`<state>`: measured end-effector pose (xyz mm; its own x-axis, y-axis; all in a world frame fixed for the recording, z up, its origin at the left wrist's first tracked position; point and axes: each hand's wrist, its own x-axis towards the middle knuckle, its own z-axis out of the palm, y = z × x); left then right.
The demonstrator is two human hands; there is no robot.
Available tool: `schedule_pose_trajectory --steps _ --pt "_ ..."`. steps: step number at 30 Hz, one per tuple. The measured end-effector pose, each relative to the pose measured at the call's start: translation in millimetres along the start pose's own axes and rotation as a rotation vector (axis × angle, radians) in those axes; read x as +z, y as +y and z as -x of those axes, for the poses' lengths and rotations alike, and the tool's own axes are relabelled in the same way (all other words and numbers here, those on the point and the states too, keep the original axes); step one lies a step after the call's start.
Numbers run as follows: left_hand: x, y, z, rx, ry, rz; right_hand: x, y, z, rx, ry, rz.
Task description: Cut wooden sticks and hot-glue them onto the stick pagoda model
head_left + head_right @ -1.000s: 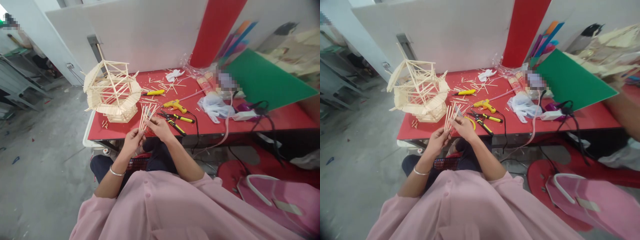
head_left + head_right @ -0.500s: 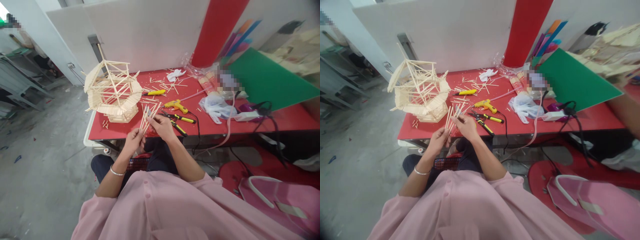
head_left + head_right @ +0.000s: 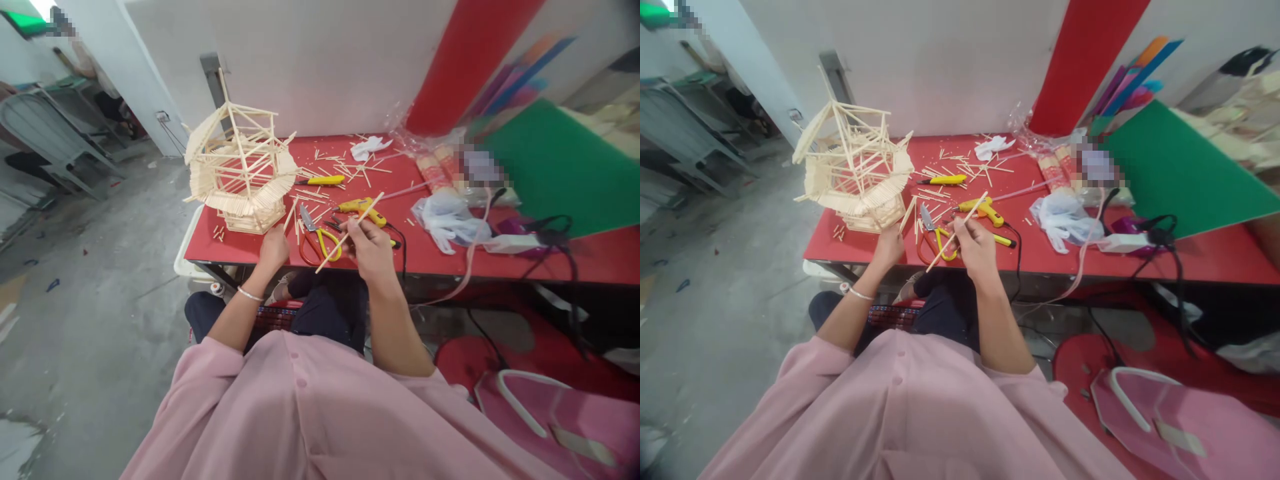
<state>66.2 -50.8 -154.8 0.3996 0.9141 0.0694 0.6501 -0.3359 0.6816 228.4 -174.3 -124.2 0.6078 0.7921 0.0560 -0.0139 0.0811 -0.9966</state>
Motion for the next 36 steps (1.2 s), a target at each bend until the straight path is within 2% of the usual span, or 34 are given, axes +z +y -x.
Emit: schedule_pose_trajectory --steps 3,5,8,10,12,15,16,17,20,25,27,29,31,34,36 --pt "10.1 13 -15 -0.024 0.041 -0.069 -3 2 7 0.017 -0.051 0.028" --pt "12.2 19 -16 -0.018 0.066 -0.135 -3 2 10 0.027 -0.069 0.032" --pt "8.5 24 -3 0.042 0.081 -0.206 -1 0 11 0.060 -0.117 0.017" --pt "3.7 25 12 0.101 0.068 -0.123 1 1 10 0.088 -0.175 0.001" --pt "-1.1 26 29 0.120 -0.053 0.140 5 3 10 0.098 -0.226 -0.002" --pt "-7.3 28 53 0.039 -0.425 0.650 10 6 11 0.084 -0.256 0.030" --pt "-9.1 29 59 0.009 -0.497 0.769 12 6 12 0.079 -0.265 0.042" --pt "-10.7 30 65 -0.013 -0.522 0.849 14 6 12 0.076 -0.277 0.052" --pt "-14.3 32 75 -0.054 -0.465 0.936 20 4 16 0.042 -0.316 0.088" --pt "-13.5 30 78 -0.135 -0.372 1.084 32 5 22 -0.189 -0.367 0.271" --pt "-13.6 28 77 -0.183 -0.333 1.143 30 8 23 -0.224 -0.393 0.323" --pt "-15.4 26 77 -0.202 -0.283 1.162 20 12 20 -0.258 -0.359 0.418" --pt "-18.4 24 78 -0.194 -0.232 1.165 3 15 15 -0.301 -0.254 0.602" --pt "-22.1 21 79 -0.187 -0.168 1.175 -27 19 6 -0.333 -0.055 1.057" --pt "-23.2 20 80 -0.193 -0.135 1.186 -44 21 1 -0.258 -0.003 1.332"
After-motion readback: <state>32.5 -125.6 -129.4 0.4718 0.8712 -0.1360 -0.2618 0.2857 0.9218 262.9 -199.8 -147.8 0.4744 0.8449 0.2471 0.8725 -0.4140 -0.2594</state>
